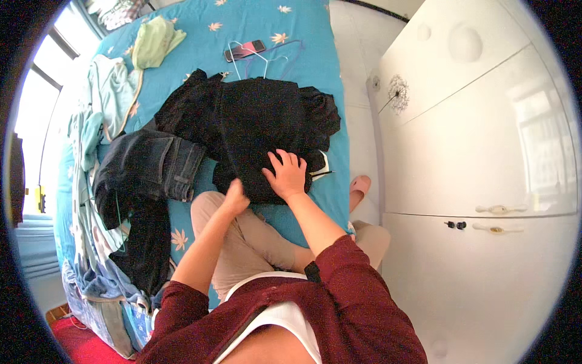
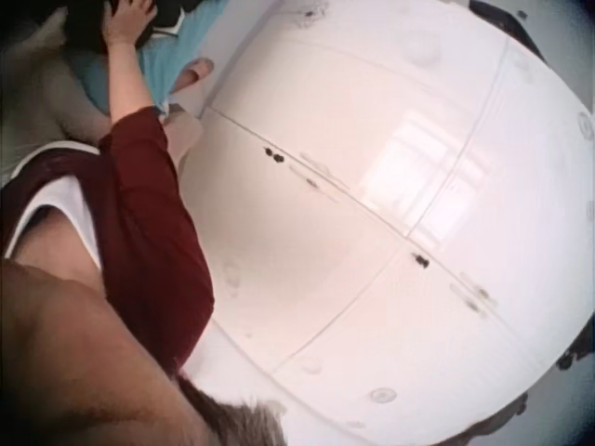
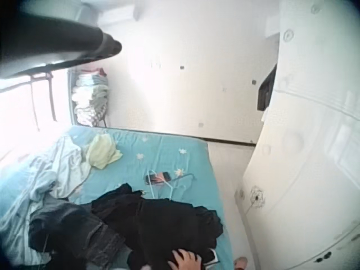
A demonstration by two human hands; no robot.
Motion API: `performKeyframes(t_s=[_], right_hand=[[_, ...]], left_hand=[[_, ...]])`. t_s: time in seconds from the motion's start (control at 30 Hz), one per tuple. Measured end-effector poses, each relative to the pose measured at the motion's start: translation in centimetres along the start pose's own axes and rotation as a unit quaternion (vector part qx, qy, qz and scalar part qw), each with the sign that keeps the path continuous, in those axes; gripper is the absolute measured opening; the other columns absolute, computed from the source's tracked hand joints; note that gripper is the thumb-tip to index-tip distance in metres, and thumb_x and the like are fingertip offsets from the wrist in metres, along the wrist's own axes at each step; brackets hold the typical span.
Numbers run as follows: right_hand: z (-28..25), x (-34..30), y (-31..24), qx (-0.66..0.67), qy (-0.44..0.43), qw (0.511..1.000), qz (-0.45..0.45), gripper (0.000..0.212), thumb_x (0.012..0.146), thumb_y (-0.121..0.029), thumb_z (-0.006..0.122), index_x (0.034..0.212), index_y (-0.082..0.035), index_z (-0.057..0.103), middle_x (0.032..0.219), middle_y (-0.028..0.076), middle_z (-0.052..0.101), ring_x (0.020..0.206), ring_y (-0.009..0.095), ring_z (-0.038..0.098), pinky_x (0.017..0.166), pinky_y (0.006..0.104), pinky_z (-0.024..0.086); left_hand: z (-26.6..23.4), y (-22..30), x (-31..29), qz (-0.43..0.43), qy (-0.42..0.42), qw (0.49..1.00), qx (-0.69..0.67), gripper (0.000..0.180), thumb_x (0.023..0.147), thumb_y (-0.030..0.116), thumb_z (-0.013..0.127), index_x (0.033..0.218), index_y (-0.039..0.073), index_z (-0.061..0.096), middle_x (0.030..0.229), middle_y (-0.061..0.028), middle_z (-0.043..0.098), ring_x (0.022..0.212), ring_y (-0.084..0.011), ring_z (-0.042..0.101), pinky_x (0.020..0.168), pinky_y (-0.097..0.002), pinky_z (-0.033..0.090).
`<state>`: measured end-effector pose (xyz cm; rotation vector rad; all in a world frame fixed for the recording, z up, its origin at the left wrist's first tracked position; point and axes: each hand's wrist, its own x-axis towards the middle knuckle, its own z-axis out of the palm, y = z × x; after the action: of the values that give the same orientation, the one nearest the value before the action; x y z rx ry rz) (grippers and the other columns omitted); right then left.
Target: The person sits on a bed and folds several pieces of clothing, including black pants and dark denim jeans. They smooth out the garments, fold them into neat rectangles, and place them in a growing pile on the bed.
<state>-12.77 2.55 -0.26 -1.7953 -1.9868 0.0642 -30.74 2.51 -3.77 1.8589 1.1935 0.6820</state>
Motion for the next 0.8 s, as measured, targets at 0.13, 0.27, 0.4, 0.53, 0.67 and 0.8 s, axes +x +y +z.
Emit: performKeyframes(t_s=[0.13, 0.27, 0.4, 0.53, 0.67, 0.8], right_hand=[[-1.9, -4.3, 0.6, 0.082, -0.023, 0.996, 0.005, 0.048, 0.079, -0.033, 0.063, 0.123, -0.016, 0.053, 0.135, 0.008, 0.042, 0.124, 0.029, 0.037, 0.098, 0.0452, 0.032], [-5.5, -9.2, 0.4, 0.2, -0.07, 0.977, 0.028, 0.062, 0.075, -0.033, 0.068, 0.129, -0.013, 0.046, 0.139, 0.017, 0.035, 0.124, 0.036, 0.036, 0.101, 0.0438, 0.032], [-8.5, -12.4, -0.9, 0.095, -0.039, 0.994, 0.029, 0.09, 0.064, -0.031, 0.076, 0.139, -0.013, 0.03, 0.141, 0.017, 0.031, 0.128, 0.039, 0.03, 0.103, 0.0462, 0.027], [-10.4, -10.7, -1.8, 0.076, 0.097, 0.992, 0.035, 0.081, 0.065, -0.015, 0.077, 0.133, -0.004, 0.034, 0.129, 0.018, 0.043, 0.12, 0.036, 0.039, 0.097, 0.0439, 0.033], [-9.4, -9.0, 1.5, 0.312, 0.175, 0.933, 0.036, 0.054, 0.066, -0.004, 0.072, 0.116, -0.003, 0.052, 0.105, 0.013, 0.059, 0.099, 0.029, 0.056, 0.084, 0.036, 0.044], [-12.6, -8.0, 0.8, 0.466, 0.125, 0.851, 0.209, 0.037, 0.073, -0.003, 0.068, 0.108, 0.0, 0.055, 0.099, 0.006, 0.06, 0.095, 0.017, 0.054, 0.083, 0.0298, 0.043]], left_hand=[[1.4, 6.0, -0.8, -0.224, 0.07, 0.82, -0.521, 0.045, 0.097, 0.032, 0.037, 0.138, 0.014, 0.033, 0.131, -0.0032, 0.046, 0.122, -0.022, 0.043, 0.101, -0.0359, 0.034], [1.9, 2.5, 0.0, -0.237, 0.063, 0.777, -0.58, 0.049, 0.092, 0.031, 0.049, 0.138, 0.023, 0.033, 0.127, -0.0027, 0.05, 0.112, -0.0202, 0.052, 0.089, -0.0374, 0.046], [2.0, 7.3, -1.0, -0.195, 0.001, 0.771, -0.607, 0.041, 0.09, 0.024, 0.052, 0.129, 0.016, 0.044, 0.118, -0.0056, 0.056, 0.105, -0.0219, 0.056, 0.086, -0.0382, 0.048], [1.8, 14.7, -2.5, -0.211, -0.076, 0.77, -0.597, 0.04, 0.094, 0.025, 0.047, 0.129, 0.007, 0.042, 0.126, -0.0059, 0.05, 0.114, -0.0212, 0.049, 0.095, -0.0358, 0.04], [2.7, 16.4, -3.9, -0.008, -0.132, 0.841, -0.524, 0.053, 0.093, 0.021, 0.049, 0.139, 0.002, 0.03, 0.135, -0.0124, 0.041, 0.122, -0.0233, 0.042, 0.099, -0.036, 0.037], [1.2, 17.5, -5.4, 0.061, -0.074, 0.835, -0.543, 0.045, 0.091, 0.017, 0.053, 0.132, 0.003, 0.041, 0.13, -0.0133, 0.048, 0.116, -0.0245, 0.049, 0.088, -0.0366, 0.046]])
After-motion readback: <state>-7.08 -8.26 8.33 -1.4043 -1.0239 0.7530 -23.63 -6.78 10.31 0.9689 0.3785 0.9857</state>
